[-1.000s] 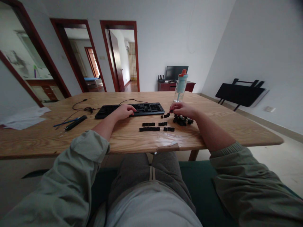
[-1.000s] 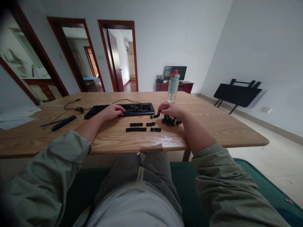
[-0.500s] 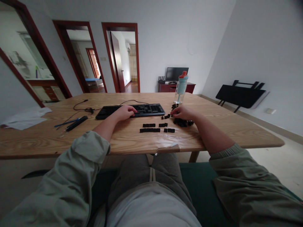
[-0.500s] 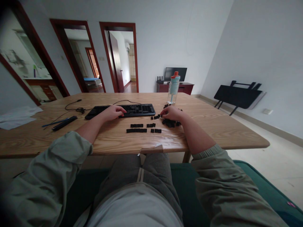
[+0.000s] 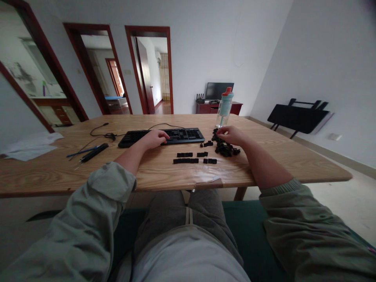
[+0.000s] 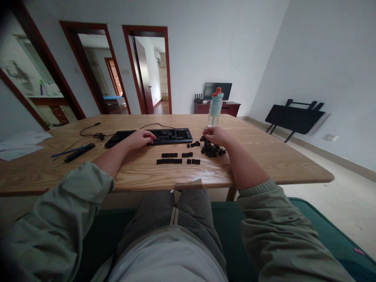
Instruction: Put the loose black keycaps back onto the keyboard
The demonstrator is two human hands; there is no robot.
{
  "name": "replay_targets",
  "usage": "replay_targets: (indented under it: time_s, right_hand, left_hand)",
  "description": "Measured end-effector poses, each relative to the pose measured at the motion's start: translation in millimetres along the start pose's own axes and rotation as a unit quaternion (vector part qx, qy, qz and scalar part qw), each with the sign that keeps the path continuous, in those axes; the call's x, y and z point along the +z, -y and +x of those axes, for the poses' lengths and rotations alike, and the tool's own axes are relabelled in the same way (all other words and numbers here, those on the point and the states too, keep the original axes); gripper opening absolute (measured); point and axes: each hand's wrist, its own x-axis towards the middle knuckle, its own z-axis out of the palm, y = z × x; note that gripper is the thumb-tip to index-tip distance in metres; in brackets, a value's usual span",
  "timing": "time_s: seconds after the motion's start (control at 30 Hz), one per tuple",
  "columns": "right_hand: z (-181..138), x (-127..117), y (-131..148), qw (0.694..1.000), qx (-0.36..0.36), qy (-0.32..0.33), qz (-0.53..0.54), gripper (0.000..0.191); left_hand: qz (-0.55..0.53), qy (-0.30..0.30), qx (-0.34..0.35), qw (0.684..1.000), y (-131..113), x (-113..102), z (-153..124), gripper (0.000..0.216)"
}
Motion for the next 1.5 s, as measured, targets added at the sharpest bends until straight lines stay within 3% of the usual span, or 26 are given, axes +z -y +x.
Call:
replay_targets:
  time_s: [0.17,0.27,0.67,1.0,1.2,1.5]
  right_hand:
    - [-4,-6,-1,0.989,0.050,0.119,-0.073,0.032]
    - [-4,-3,2,0.982,0.064,0.147,-0.102,0.031]
    - [2,4,-2,0.991,0.030,0.108,-0.078,0.020]
    - [6,14,-3,0.996,-0.013,0.074,-0.056,0.020]
    - [9,14,-10,0.998,0.016,0.002,-0.055,0.025]
    - [16,18,-22,0.996,-0.028,0.037,-0.071,0.024]
  left_hand:
    - [0.001,0.000,-0.003,1.000,-4,-1,-3,0.035]
    - [0.000,0.001,-0.002,1.000,-5,-2,-4,0.035]
    - [0.005,0.006,0.005,1.000,-4,-4,-2,0.038]
    - [0.010,0.005,0.012,1.000,-1,-3,-1,0.038]
    - [0.007,0.001,0.009,1.000,0,-3,-1,0.037]
    - [0.005,-0.001,0.002,1.000,-4,-4,-3,0.035]
